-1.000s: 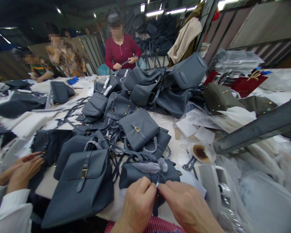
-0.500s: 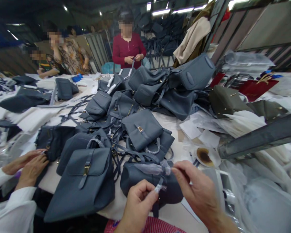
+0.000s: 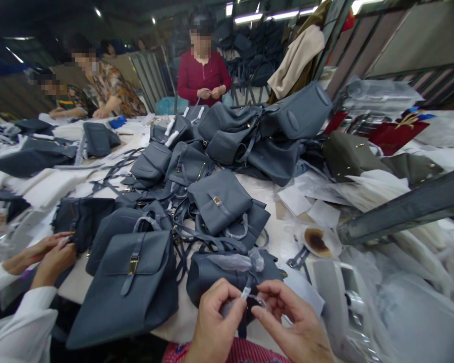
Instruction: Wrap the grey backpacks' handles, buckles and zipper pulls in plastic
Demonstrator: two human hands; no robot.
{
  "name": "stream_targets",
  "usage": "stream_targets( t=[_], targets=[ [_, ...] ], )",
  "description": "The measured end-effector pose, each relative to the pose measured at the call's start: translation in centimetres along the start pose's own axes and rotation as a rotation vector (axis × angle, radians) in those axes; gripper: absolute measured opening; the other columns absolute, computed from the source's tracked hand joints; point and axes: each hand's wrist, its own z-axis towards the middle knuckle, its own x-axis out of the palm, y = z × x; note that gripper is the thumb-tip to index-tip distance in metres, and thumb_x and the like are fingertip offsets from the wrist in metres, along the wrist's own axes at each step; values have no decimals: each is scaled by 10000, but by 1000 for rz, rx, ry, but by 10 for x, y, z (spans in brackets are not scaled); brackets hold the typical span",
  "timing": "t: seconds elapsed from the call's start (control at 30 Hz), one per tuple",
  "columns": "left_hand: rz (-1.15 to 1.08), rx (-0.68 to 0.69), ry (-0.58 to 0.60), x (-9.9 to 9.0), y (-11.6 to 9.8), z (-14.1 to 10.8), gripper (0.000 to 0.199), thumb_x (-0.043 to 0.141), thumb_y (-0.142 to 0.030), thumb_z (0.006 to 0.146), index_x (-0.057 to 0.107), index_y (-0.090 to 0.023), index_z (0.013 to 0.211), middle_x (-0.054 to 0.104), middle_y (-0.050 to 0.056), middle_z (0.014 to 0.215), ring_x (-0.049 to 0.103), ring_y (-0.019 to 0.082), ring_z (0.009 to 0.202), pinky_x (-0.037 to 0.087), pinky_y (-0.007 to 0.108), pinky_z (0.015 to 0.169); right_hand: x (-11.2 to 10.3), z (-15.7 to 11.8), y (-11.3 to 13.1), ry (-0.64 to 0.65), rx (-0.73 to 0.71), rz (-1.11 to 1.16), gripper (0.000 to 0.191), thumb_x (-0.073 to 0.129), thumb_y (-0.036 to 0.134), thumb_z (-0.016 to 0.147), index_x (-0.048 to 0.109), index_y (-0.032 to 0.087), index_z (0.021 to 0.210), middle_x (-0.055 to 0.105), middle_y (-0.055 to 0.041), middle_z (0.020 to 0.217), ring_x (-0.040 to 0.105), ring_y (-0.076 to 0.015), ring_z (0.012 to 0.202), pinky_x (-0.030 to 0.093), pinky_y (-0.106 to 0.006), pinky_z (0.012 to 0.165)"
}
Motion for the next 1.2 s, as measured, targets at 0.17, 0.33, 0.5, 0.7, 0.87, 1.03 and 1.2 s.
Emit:
stream_targets(
  t=[0.17,0.33,0.5,0.7,0.87,1.03,1.2],
  targets=[
    [79,46,3,-1,-2,-3,211,567,-233,856,599,-161,660,547,9,687,539,137,668,402,220,624,-9,1,6,44,-176,-77,70,642,238,856,686,218,906,706,-26,763,658,-152,641,544,-202,580],
    [186,220,-10,-1,1,-5,201,539,-177,866,596,-163,674,558,14,681,543,130,658,387,212,606,-15,13,22,70,-470,-258,132,577,170,898,691,229,867,691,-36,818,674,-149,749,544,-193,664],
    [138,200,5,-3,-1,-4,202,542,-212,859,611,-156,678,578,28,702,544,140,685,384,229,625,-19,16,28,94,-422,-349,132,544,208,929,671,239,911,685,-11,771,670,-137,674,542,-188,617],
    [-373,-361,85,-3,-5,-1,381,720,-480,711,519,-165,632,402,-75,495,316,64,463,233,199,457,-35,16,19,65,-459,-391,174,538,186,916,636,249,1045,714,-47,900,703,-169,763,575,-222,671],
    [-482,-395,84,-1,-4,0,406,763,-489,660,523,-162,626,406,-83,471,297,51,441,214,191,440,-34,14,5,139,-541,-432,241,517,134,893,641,241,1071,698,-73,957,693,-180,863,571,-243,730],
    [-627,-478,124,-3,-3,-2,347,765,-422,640,535,-161,644,431,-79,446,289,37,393,189,188,419,-18,4,-10,225,150,-31,186,539,358,911,624,201,963,692,-64,835,684,-186,719,543,-252,554],
    [-786,-591,210,-3,-1,-1,292,755,-356,629,538,-164,661,443,-72,427,284,27,355,170,184,400,8,5,-11,261,393,434,546,679,559,774,552,183,1148,627,3,714,594,-141,531,404,-201,402]
  ],
)
